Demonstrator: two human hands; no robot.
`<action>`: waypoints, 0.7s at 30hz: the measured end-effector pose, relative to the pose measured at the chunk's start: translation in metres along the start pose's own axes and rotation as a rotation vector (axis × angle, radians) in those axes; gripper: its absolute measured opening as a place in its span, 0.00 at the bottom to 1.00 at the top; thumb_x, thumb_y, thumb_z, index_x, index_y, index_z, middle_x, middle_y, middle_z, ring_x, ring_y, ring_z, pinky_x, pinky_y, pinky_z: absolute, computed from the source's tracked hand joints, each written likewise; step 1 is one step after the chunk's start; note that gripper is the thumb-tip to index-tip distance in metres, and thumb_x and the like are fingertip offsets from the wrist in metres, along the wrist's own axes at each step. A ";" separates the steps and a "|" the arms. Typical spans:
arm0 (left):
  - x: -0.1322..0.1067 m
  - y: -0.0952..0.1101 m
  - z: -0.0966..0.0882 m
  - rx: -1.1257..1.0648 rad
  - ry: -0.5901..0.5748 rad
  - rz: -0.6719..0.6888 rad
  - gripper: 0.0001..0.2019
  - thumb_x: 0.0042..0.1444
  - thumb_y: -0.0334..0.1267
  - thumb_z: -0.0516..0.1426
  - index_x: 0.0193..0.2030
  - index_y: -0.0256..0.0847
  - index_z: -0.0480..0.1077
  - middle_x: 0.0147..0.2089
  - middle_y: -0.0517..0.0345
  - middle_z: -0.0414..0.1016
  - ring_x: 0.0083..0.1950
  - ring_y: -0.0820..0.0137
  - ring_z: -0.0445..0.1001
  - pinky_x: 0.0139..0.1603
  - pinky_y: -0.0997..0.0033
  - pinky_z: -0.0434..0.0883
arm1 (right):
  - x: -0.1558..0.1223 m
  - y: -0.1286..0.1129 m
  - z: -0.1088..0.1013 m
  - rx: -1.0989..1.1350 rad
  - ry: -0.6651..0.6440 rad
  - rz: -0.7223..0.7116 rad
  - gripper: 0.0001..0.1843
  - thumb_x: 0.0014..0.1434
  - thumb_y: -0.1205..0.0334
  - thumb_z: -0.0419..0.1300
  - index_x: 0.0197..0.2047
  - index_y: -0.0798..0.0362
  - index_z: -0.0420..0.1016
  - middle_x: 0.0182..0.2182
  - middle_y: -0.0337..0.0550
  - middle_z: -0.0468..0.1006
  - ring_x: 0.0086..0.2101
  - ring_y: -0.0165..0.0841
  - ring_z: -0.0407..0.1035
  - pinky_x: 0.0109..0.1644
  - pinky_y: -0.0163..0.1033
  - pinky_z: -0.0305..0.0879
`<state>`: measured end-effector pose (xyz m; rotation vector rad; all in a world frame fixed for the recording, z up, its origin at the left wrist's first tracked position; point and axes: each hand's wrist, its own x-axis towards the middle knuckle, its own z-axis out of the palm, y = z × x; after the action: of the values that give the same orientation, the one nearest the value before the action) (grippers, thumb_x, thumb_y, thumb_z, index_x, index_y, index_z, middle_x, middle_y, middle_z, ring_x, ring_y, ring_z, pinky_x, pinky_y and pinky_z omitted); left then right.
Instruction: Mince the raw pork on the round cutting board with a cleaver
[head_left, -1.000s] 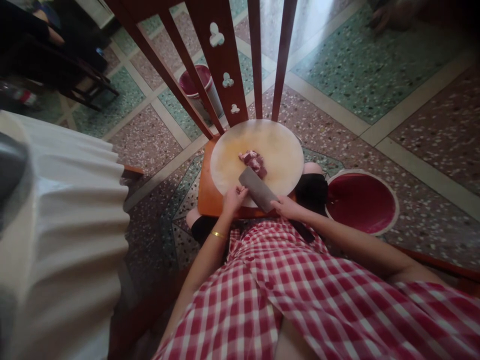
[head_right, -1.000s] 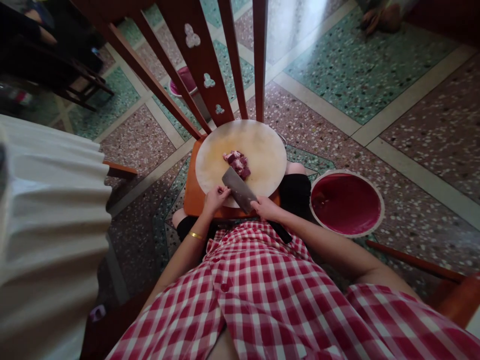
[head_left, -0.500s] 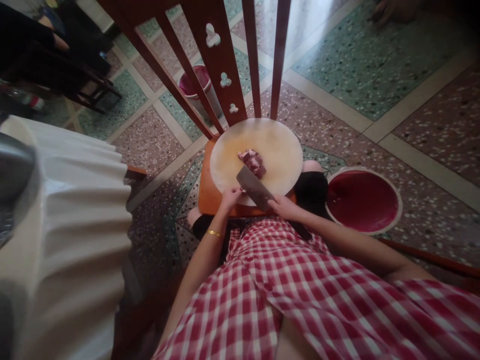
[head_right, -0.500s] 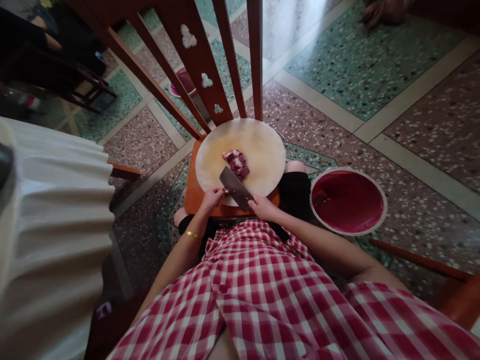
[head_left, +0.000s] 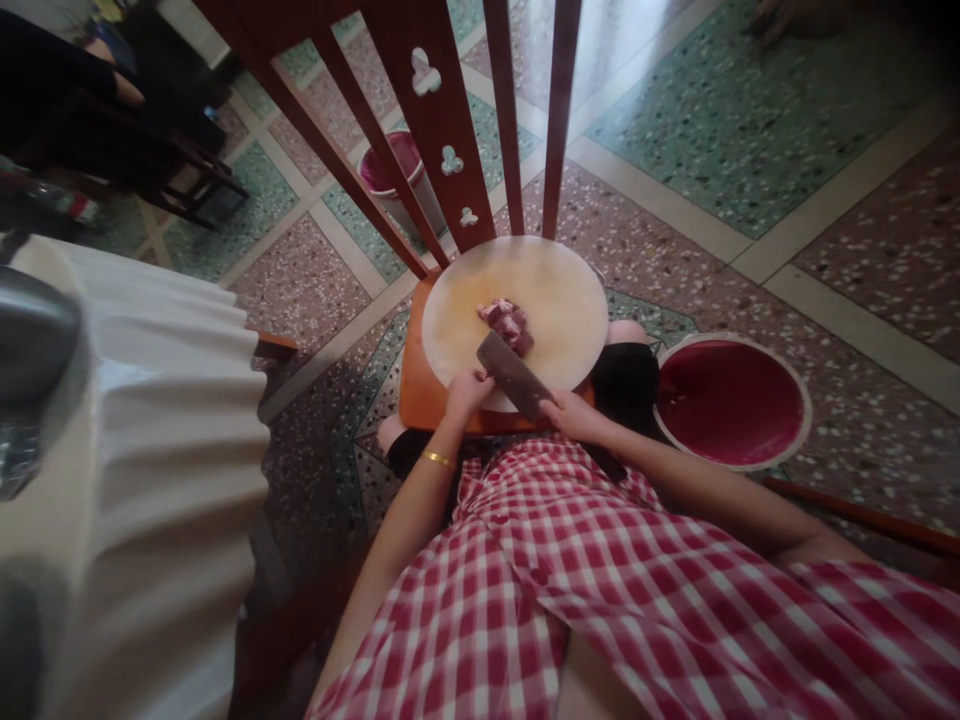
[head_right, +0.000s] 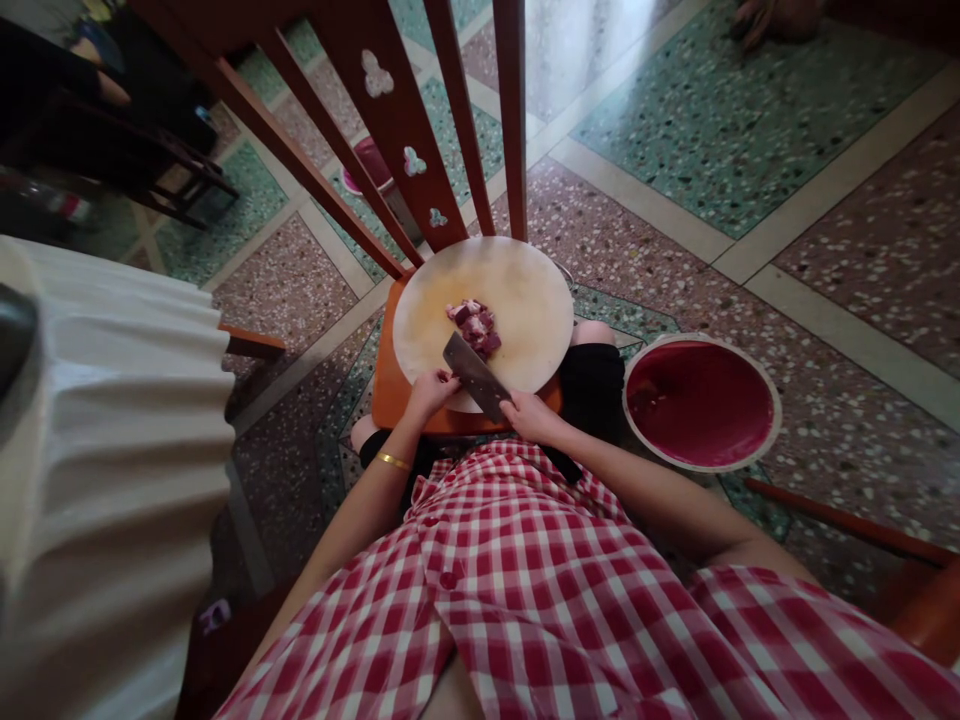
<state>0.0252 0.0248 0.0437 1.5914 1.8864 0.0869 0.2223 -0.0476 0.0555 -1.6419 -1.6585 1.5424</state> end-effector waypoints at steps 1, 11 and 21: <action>-0.001 0.005 -0.002 0.058 0.024 0.010 0.11 0.44 0.45 0.57 0.22 0.40 0.68 0.23 0.53 0.71 0.30 0.67 0.70 0.31 0.71 0.62 | 0.000 0.000 -0.001 -0.006 0.009 -0.004 0.12 0.58 0.63 0.47 0.31 0.56 0.69 0.29 0.43 0.74 0.32 0.33 0.66 0.37 0.34 0.60; 0.003 -0.013 0.008 -0.264 0.018 -0.087 0.12 0.44 0.44 0.54 0.20 0.38 0.65 0.16 0.61 0.63 0.20 0.74 0.63 0.23 0.75 0.58 | -0.013 -0.001 -0.015 -0.015 0.088 -0.018 0.13 0.60 0.61 0.47 0.36 0.56 0.70 0.33 0.45 0.76 0.34 0.34 0.67 0.39 0.34 0.60; -0.011 -0.016 0.017 -0.485 0.100 -0.058 0.10 0.44 0.43 0.55 0.24 0.38 0.62 0.19 0.66 0.63 0.19 0.78 0.62 0.22 0.78 0.59 | -0.012 -0.009 -0.010 -0.164 0.000 -0.012 0.12 0.61 0.62 0.46 0.36 0.55 0.70 0.33 0.47 0.76 0.33 0.34 0.69 0.36 0.33 0.60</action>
<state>0.0210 0.0050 0.0279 1.2171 1.8075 0.5636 0.2299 -0.0507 0.0713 -1.7084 -1.8339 1.4345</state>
